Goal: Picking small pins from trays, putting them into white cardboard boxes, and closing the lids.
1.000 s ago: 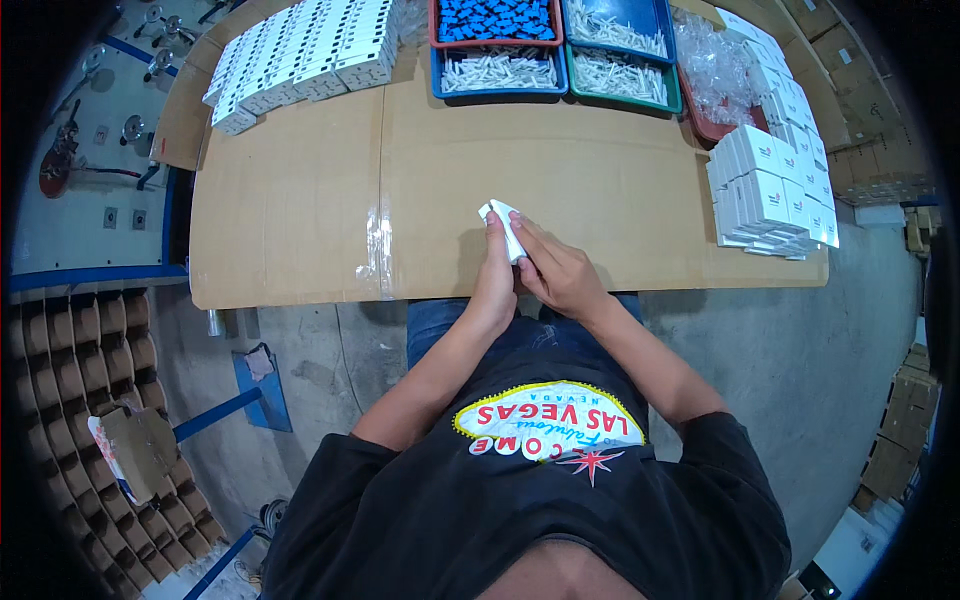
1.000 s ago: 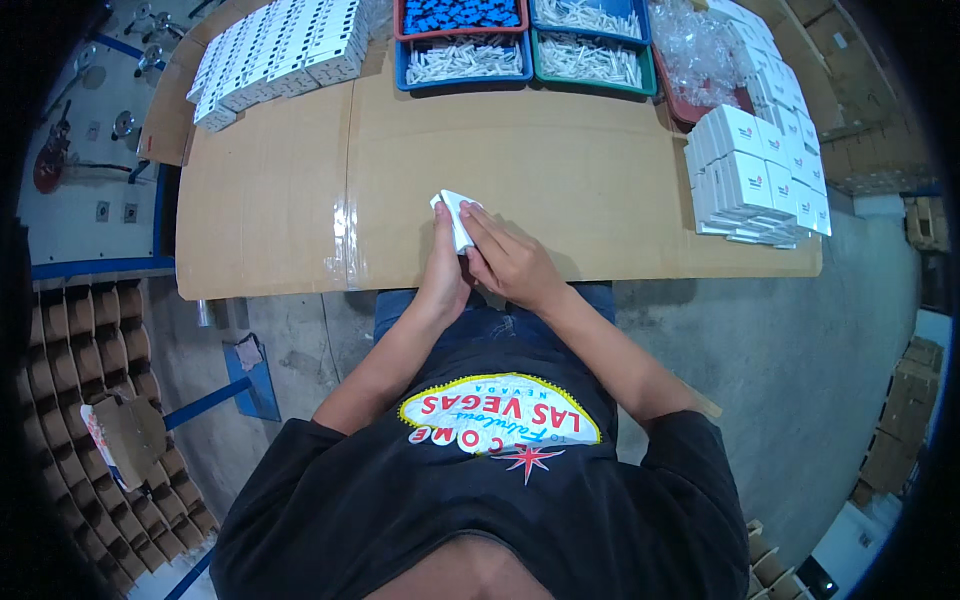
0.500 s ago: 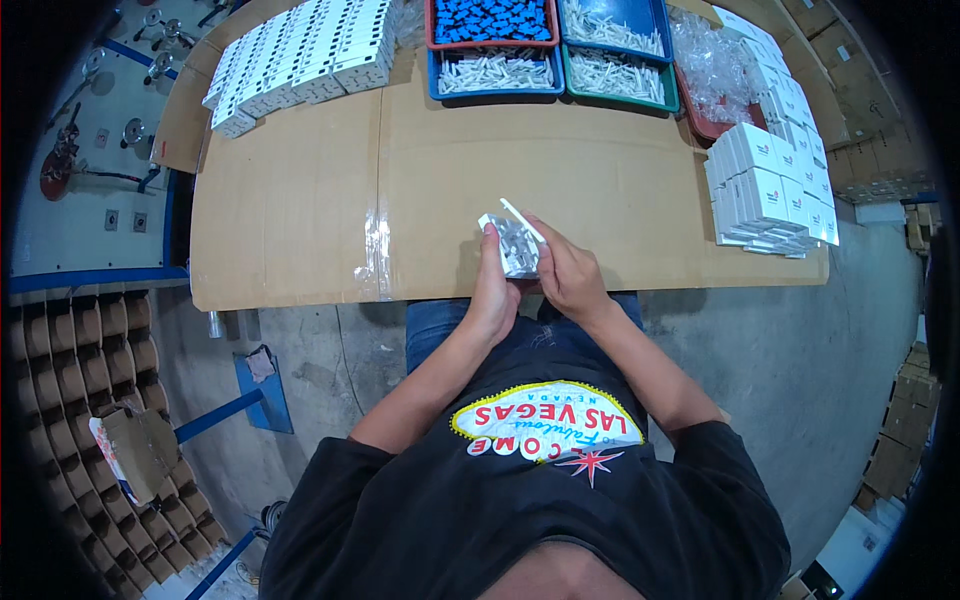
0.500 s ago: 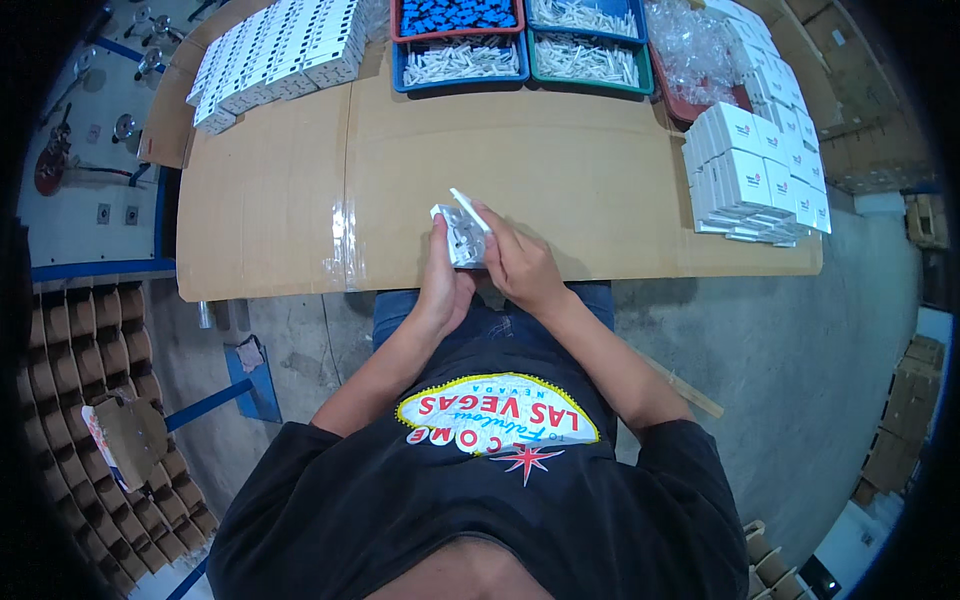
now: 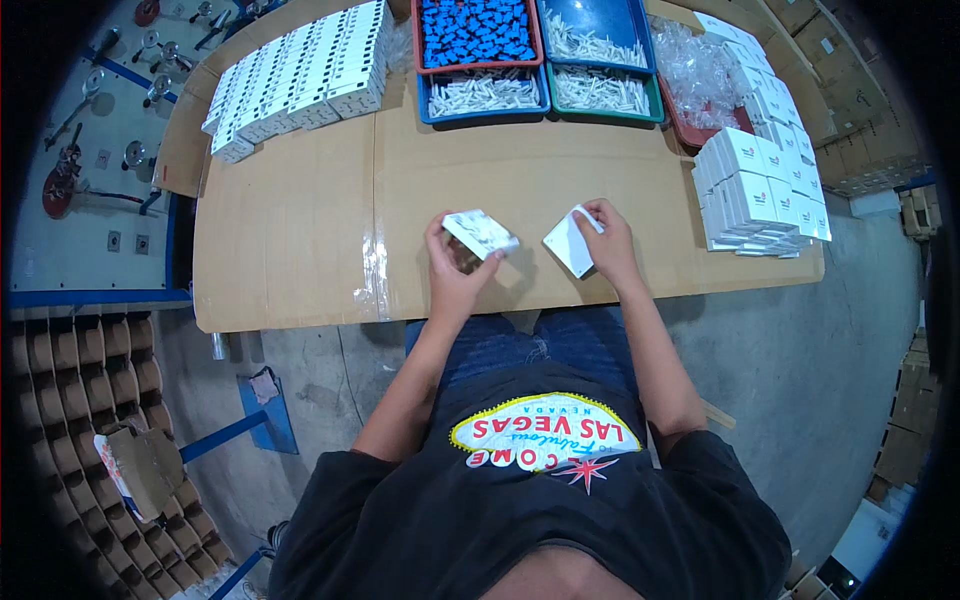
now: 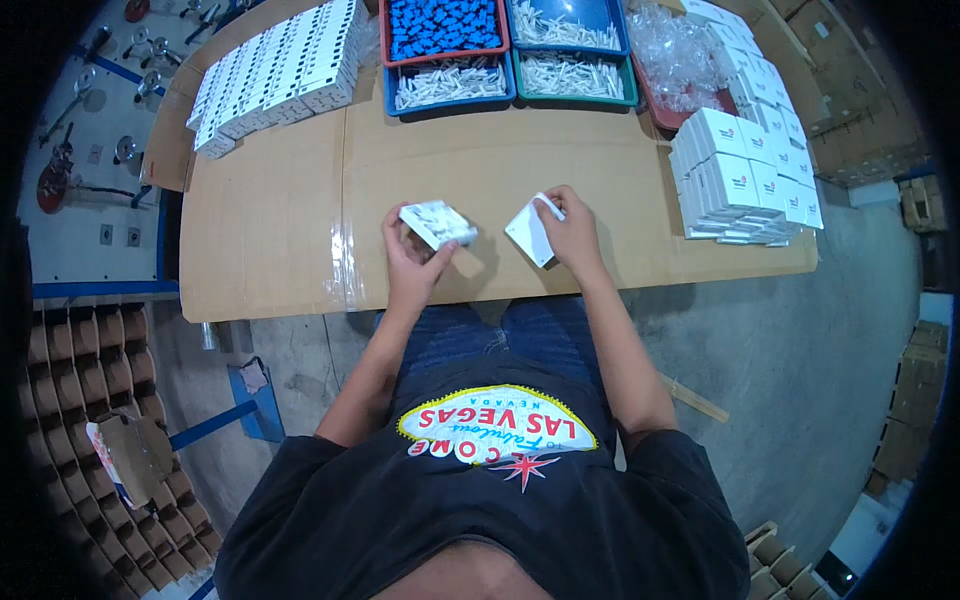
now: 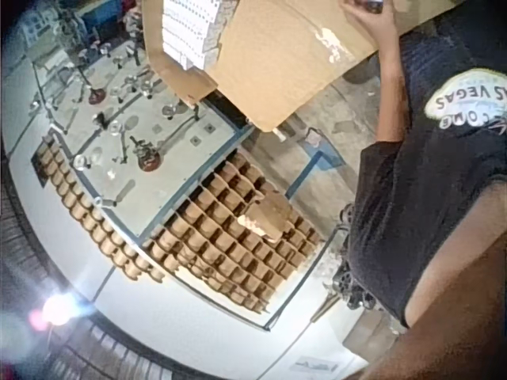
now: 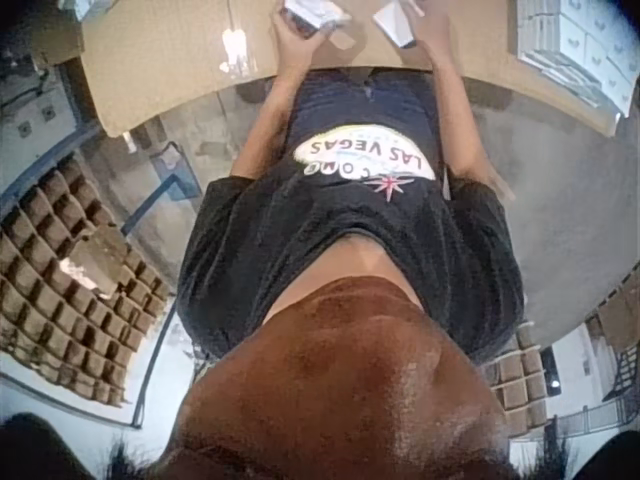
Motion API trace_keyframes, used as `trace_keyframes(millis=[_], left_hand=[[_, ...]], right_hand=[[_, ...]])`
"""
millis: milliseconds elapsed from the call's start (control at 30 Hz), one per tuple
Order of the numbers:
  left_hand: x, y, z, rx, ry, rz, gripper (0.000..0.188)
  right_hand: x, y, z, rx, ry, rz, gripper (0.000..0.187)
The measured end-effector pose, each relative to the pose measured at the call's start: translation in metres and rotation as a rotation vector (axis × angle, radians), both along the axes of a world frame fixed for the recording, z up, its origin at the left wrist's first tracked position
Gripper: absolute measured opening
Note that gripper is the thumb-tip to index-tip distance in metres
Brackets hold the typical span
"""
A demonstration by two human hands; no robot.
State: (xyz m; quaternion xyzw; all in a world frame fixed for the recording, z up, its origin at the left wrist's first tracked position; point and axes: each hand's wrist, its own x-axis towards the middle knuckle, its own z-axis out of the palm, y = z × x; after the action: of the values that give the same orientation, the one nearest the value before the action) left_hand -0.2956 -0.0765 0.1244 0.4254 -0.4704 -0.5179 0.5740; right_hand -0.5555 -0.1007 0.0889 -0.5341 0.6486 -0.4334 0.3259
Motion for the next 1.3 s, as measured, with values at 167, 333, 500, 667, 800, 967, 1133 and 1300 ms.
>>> trace_keyframes(millis=[167, 333, 500, 667, 800, 967, 1133, 1300], left_hand=[[0.024, -0.005, -0.001, 0.032, -0.558, 0.155, 0.1], [0.036, 0.017, -0.011, -0.06, -0.908, 0.056, 0.109], [0.048, 0.011, -0.008, -0.174, -1.066, -0.024, 0.097], [0.043, -0.013, -0.008, -0.105, -1.163, -0.025, 0.085], [0.029, -0.019, -0.001, -0.017, -1.189, 0.022, 0.087], [0.024, -0.027, -0.011, -0.217, -1.148, 0.134, 0.089], [0.028, -0.029, -0.017, -0.255, -1.11, 0.099, 0.088], [0.032, -0.03, -0.02, -0.263, -1.122, 0.093, 0.088]], right_hand=[[0.01, -0.014, 0.026, 0.021, 0.232, 0.28, 0.031], [0.013, -0.005, 0.034, -0.317, 0.546, 0.172, 0.034], [0.006, 0.028, 0.017, -0.249, 0.548, 0.096, 0.031], [-0.008, 0.031, 0.006, -0.207, 0.443, 0.114, 0.028], [-0.024, 0.031, 0.014, -0.107, 0.533, 0.356, 0.033], [-0.009, 0.035, 0.021, -0.202, 0.479, 0.217, 0.035], [-0.004, 0.033, 0.008, -0.231, 0.541, 0.133, 0.035], [0.004, 0.029, 0.012, -0.284, 0.563, 0.063, 0.034]])
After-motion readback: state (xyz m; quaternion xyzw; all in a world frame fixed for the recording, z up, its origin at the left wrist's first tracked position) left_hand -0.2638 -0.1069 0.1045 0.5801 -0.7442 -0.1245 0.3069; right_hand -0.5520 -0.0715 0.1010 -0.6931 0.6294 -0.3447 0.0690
